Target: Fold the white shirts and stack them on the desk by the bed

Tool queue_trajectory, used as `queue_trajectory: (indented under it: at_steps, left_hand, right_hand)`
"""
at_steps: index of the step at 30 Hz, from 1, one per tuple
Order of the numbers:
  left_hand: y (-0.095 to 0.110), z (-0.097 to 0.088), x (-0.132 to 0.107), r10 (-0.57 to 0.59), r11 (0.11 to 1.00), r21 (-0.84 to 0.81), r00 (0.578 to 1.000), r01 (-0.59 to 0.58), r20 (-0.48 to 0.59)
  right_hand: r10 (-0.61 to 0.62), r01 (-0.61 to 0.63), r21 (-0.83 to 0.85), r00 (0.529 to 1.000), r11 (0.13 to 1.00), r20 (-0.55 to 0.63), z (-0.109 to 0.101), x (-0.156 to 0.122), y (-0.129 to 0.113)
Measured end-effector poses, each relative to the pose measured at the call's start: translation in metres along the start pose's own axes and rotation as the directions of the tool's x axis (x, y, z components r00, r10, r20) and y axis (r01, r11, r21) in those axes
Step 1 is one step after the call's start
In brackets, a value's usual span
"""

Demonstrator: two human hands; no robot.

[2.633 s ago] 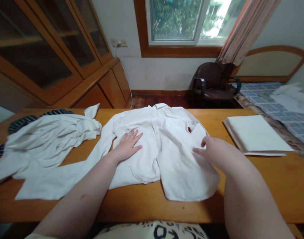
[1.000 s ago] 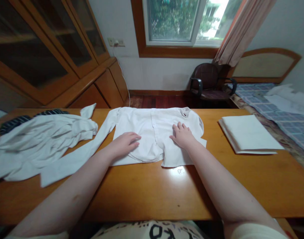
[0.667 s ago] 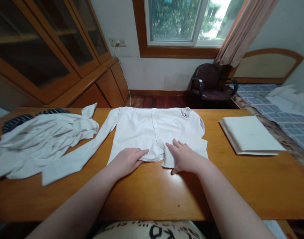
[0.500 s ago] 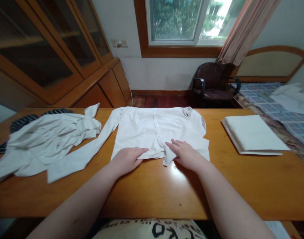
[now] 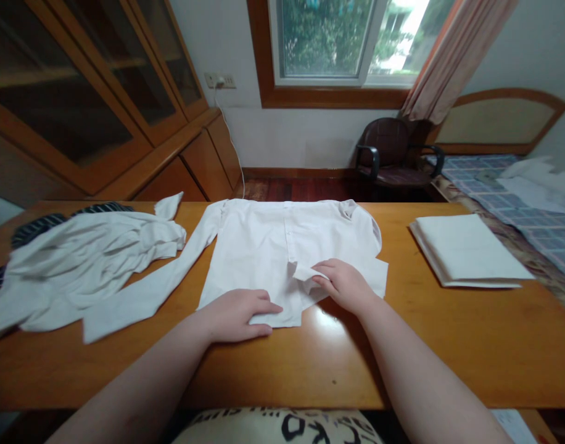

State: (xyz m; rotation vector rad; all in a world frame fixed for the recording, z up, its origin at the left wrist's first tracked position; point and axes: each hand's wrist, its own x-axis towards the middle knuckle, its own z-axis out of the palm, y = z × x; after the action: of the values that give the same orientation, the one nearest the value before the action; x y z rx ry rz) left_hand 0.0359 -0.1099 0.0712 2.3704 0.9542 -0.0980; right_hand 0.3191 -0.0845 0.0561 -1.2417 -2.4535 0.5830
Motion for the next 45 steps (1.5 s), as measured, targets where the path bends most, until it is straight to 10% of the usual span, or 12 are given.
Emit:
queue_trajectory:
  at_steps: [5,11,22,27,33,38,41,45]
  left_hand:
    - [-0.005,-0.002,-0.002,0.093,0.974,-0.215,0.994,-0.077,0.065]
    - [-0.044,-0.003,0.000,-0.235,0.972,-0.088,0.934,0.219,-0.268]
    - [-0.094,-0.003,0.008,-0.417,0.903,0.020,0.885,0.430,-0.209]
    - [-0.099,-0.001,0.011,-0.426,0.883,0.080,0.861,0.463,-0.277]
    - [-0.101,-0.001,0.012,-0.441,0.866,0.090,0.836,0.492,-0.327]
    - [-0.077,0.000,0.014,-0.476,0.792,0.150,0.752,0.592,-0.456]
    - [-0.042,0.010,0.018,-0.310,0.870,0.188,0.803,0.455,-0.508]
    - [-0.003,0.029,0.025,0.183,0.965,0.230,0.946,-0.122,-0.267]
  right_hand:
    - [-0.158,0.136,0.155,0.977,0.979,0.146,0.003,0.000,-0.009]
    - [0.197,-0.222,-0.119,0.961,0.968,-0.194,-0.003,-0.002,0.023]
    - [0.344,-0.400,-0.321,0.913,0.858,-0.219,0.009,-0.003,0.065]
    - [0.594,-0.666,-0.074,0.705,0.743,-0.387,-0.006,-0.007,0.076]
    - [0.796,-0.732,0.314,0.540,0.605,-0.274,-0.020,-0.010,0.081]
    - [0.743,-0.630,0.628,0.658,0.457,0.119,-0.032,-0.015,0.057]
    - [0.644,-0.553,0.753,0.729,0.357,0.230,-0.034,-0.016,0.043]
    - [0.647,-0.527,0.822,0.708,0.218,0.282,-0.032,-0.014,0.038]
